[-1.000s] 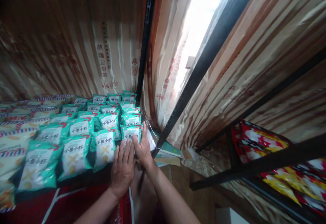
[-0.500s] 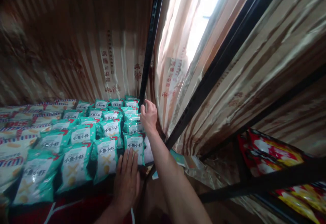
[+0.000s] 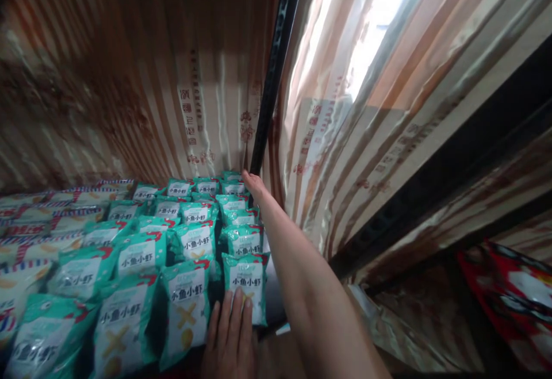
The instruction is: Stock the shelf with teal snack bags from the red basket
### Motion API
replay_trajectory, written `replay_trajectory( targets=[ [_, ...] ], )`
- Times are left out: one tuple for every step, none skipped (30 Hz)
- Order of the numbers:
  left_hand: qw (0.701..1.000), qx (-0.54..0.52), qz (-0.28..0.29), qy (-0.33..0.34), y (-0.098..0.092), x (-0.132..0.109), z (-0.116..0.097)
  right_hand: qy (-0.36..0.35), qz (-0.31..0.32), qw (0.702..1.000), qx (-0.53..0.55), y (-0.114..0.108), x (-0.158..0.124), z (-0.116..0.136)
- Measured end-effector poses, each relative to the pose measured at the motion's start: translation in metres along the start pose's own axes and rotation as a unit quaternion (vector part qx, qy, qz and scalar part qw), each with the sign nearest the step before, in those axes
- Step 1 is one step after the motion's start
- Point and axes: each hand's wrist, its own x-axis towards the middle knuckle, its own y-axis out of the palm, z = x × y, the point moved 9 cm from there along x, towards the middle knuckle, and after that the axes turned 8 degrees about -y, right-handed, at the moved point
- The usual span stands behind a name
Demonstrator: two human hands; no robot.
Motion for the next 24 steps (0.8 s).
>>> replay_trajectory(
  targets=[
    [1.000, -0.004, -0.008, 0.002, 0.000, 0.000, 0.000, 0.004, 0.002, 1.000, -0.016, 0.001, 0.003, -0.001],
    [1.000, -0.006, -0.016, 0.003, 0.000, -0.001, 0.000, 0.008, 0.002, 0.999, -0.040, 0.001, 0.005, -0.002],
    [1.000, -0.009, -0.024, 0.002, 0.000, -0.001, 0.000, 0.013, 0.001, 0.998, -0.068, 0.000, 0.007, -0.001],
    [0.999, -0.013, -0.033, -0.006, -0.001, -0.001, 0.001, 0.016, 0.000, 0.995, -0.097, -0.002, 0.008, 0.000],
    [0.999, -0.016, -0.042, -0.015, -0.002, 0.000, 0.002, 0.018, -0.002, 0.991, -0.130, -0.004, 0.009, 0.003],
    [0.998, -0.021, -0.047, -0.023, -0.003, 0.000, 0.003, 0.017, -0.006, 0.986, -0.165, -0.007, 0.010, 0.007],
    [0.998, -0.024, -0.050, -0.027, -0.003, -0.001, 0.004, 0.012, -0.010, 0.980, -0.200, -0.010, 0.011, 0.013],
    [0.998, -0.026, -0.051, -0.026, -0.002, -0.001, 0.003, 0.001, -0.014, 0.972, -0.233, -0.012, 0.012, 0.021],
    [0.998, -0.023, -0.051, -0.021, -0.002, -0.002, 0.002, -0.015, -0.014, 0.965, -0.263, -0.013, 0.013, 0.029],
    [0.998, -0.018, -0.051, -0.013, -0.001, -0.002, 0.001, -0.035, -0.010, 0.957, -0.287, -0.012, 0.015, 0.038],
    [0.998, -0.012, -0.054, -0.005, 0.000, -0.003, -0.001, -0.057, 0.000, 0.950, -0.306, -0.009, 0.017, 0.046],
    [0.998, -0.007, -0.063, -0.007, 0.000, -0.004, -0.002, -0.078, 0.016, 0.944, -0.321, -0.004, 0.019, 0.053],
    [0.997, -0.001, -0.076, -0.014, 0.001, -0.004, -0.001, -0.097, 0.036, 0.938, -0.332, 0.002, 0.022, 0.058],
    [0.996, 0.006, -0.088, -0.021, 0.002, -0.005, -0.001, -0.113, 0.057, 0.932, -0.340, 0.009, 0.025, 0.060],
    [0.995, 0.014, -0.099, -0.027, 0.003, -0.005, -0.001, -0.127, 0.078, 0.926, -0.346, 0.016, 0.029, 0.061],
    [0.994, 0.025, -0.106, -0.030, 0.006, -0.006, -0.001, -0.136, 0.097, 0.921, -0.351, 0.024, 0.033, 0.061],
    [0.993, 0.035, -0.113, -0.028, 0.009, -0.007, -0.001, -0.143, 0.114, 0.917, -0.354, 0.031, 0.038, 0.059],
    [0.992, 0.045, -0.120, -0.019, 0.013, -0.009, -0.002, -0.148, 0.129, 0.914, -0.355, 0.037, 0.043, 0.057],
    [0.990, 0.054, -0.128, -0.007, 0.016, -0.010, -0.003, -0.150, 0.142, 0.911, -0.356, 0.042, 0.048, 0.055],
    [0.988, 0.060, -0.140, 0.003, 0.019, -0.013, -0.003, -0.150, 0.154, 0.909, -0.356, 0.046, 0.053, 0.053],
    [0.986, 0.065, -0.150, 0.013, 0.021, -0.015, -0.004, -0.147, 0.164, 0.908, -0.356, 0.049, 0.057, 0.051],
    [0.985, 0.068, -0.155, 0.022, 0.024, -0.018, -0.004, -0.142, 0.174, 0.907, -0.356, 0.050, 0.061, 0.050],
    [0.985, 0.070, -0.152, 0.029, 0.026, -0.020, -0.005, -0.136, 0.182, 0.907, -0.355, 0.051, 0.064, 0.049],
    [0.987, 0.070, -0.144, 0.030, 0.029, -0.021, -0.006, -0.129, 0.192, 0.906, -0.354, 0.052, 0.067, 0.048]
  ],
)
